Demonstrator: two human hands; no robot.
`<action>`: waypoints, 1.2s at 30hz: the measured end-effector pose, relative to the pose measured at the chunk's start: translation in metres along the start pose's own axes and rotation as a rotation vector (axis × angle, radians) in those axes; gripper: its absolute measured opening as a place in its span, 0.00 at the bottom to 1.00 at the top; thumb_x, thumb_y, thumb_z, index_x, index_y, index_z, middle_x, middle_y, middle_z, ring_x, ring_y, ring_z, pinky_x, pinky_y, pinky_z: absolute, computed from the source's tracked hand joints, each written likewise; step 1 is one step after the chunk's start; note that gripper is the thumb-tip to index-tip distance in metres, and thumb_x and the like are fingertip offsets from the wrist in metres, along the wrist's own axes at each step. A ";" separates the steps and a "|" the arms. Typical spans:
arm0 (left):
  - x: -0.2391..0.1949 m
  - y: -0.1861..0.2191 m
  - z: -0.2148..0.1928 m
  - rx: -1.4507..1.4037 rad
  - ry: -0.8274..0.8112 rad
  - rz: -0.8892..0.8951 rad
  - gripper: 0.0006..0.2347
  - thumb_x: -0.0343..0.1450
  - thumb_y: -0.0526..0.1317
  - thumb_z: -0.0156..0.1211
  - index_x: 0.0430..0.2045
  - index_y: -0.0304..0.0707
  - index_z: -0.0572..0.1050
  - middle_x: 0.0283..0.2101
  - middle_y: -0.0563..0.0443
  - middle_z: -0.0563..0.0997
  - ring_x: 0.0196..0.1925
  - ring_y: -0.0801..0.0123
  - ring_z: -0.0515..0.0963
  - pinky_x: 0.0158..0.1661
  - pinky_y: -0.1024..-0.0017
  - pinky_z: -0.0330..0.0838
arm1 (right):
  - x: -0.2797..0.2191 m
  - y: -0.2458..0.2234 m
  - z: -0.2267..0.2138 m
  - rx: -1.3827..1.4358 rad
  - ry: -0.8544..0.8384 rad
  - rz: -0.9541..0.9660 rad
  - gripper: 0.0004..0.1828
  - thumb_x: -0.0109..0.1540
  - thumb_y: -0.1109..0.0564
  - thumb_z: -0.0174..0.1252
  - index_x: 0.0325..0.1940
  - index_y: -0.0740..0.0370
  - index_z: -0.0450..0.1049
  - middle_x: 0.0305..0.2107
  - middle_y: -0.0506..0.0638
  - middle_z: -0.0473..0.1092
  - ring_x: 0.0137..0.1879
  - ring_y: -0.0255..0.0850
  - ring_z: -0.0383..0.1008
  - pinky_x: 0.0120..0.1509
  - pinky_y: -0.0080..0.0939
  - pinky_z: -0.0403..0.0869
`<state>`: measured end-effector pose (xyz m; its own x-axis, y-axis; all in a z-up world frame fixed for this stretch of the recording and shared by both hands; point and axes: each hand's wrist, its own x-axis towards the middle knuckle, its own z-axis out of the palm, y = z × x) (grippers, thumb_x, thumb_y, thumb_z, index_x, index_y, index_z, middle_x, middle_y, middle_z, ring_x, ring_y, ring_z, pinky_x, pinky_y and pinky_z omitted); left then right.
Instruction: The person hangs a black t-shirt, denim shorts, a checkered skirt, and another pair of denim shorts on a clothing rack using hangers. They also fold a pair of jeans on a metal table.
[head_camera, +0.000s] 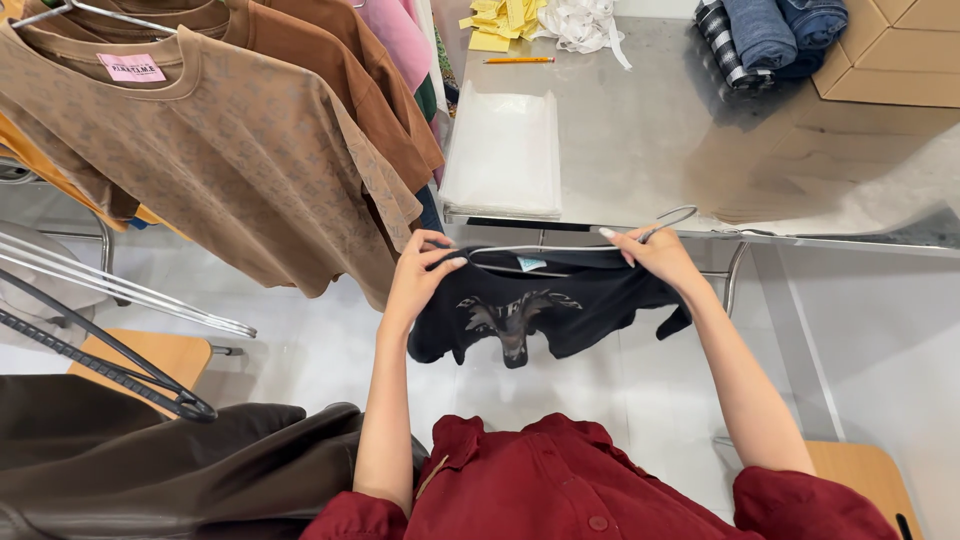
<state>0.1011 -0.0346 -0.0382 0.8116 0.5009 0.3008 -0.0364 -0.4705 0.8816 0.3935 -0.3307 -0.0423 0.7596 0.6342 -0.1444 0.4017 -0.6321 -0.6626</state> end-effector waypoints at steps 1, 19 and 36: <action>0.002 0.001 0.003 -0.003 -0.001 0.002 0.09 0.70 0.43 0.68 0.37 0.39 0.84 0.45 0.48 0.75 0.47 0.59 0.76 0.52 0.62 0.71 | -0.013 -0.021 -0.003 -0.002 0.003 0.001 0.29 0.63 0.35 0.56 0.13 0.51 0.72 0.09 0.50 0.63 0.22 0.41 0.63 0.33 0.38 0.63; 0.019 0.034 0.051 0.397 -0.249 0.022 0.14 0.73 0.51 0.59 0.38 0.42 0.82 0.37 0.50 0.83 0.43 0.54 0.83 0.45 0.59 0.75 | -0.020 -0.088 0.022 -0.031 -0.075 -0.195 0.29 0.62 0.36 0.56 0.12 0.52 0.72 0.10 0.49 0.66 0.24 0.46 0.71 0.35 0.40 0.68; -0.002 -0.013 0.060 0.758 -0.048 0.296 0.13 0.75 0.55 0.49 0.31 0.50 0.72 0.31 0.61 0.65 0.36 0.67 0.71 0.39 0.69 0.63 | -0.034 -0.108 0.045 0.297 -0.162 -0.257 0.05 0.61 0.56 0.64 0.34 0.57 0.84 0.15 0.46 0.72 0.22 0.31 0.68 0.33 0.29 0.69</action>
<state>0.1350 -0.0731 -0.0716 0.8549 0.2547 0.4519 0.1366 -0.9510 0.2774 0.3017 -0.2640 0.0014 0.5542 0.8312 -0.0447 0.3847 -0.3034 -0.8718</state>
